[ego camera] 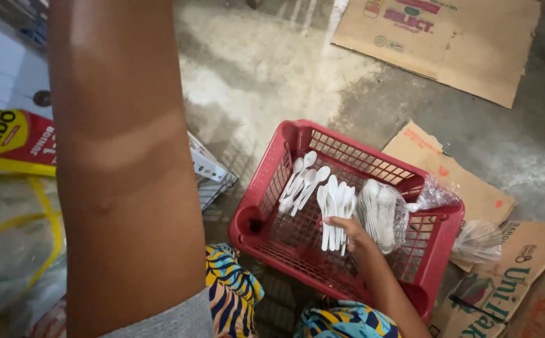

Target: Sorting white plastic spoons into a red basket and then into a plastic bag.

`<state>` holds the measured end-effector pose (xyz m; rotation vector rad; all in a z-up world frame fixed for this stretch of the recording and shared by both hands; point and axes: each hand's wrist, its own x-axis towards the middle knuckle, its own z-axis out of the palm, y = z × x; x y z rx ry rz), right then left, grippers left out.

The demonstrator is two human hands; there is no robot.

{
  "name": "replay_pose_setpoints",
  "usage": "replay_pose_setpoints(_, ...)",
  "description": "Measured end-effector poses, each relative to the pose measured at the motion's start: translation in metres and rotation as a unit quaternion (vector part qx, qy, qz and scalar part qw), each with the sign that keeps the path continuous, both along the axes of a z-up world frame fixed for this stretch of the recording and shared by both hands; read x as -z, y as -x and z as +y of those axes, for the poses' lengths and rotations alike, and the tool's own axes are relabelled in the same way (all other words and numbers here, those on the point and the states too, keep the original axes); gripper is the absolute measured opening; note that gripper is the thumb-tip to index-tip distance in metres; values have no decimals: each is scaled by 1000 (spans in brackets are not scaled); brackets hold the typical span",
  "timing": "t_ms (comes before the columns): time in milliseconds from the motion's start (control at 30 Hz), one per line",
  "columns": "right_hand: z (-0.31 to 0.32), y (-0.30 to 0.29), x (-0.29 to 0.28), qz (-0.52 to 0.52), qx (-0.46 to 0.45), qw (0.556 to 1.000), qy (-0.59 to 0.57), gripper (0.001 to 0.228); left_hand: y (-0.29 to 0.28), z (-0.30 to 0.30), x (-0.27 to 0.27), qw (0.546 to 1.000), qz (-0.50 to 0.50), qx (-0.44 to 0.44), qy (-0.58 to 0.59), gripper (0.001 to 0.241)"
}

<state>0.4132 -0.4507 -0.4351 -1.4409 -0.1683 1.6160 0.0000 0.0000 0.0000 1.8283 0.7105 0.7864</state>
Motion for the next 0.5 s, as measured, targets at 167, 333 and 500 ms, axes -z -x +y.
replay_pose_setpoints(167, 1, -1, -6, -26, -2, 1000, 8, 41, -2, -30, 23, 1000, -15, -19, 2, 21)
replay_pose_setpoints(333, 0, 0, -25, -6, 6, 1000, 3, 39, -8, -68, 32, 999, -38, -35, -9, 21)
replay_pose_setpoints(500, -4, 4, -31, 0, -3, 1000, -26, 40, -75, -81, 36, 998, -57, -30, 0, 22)
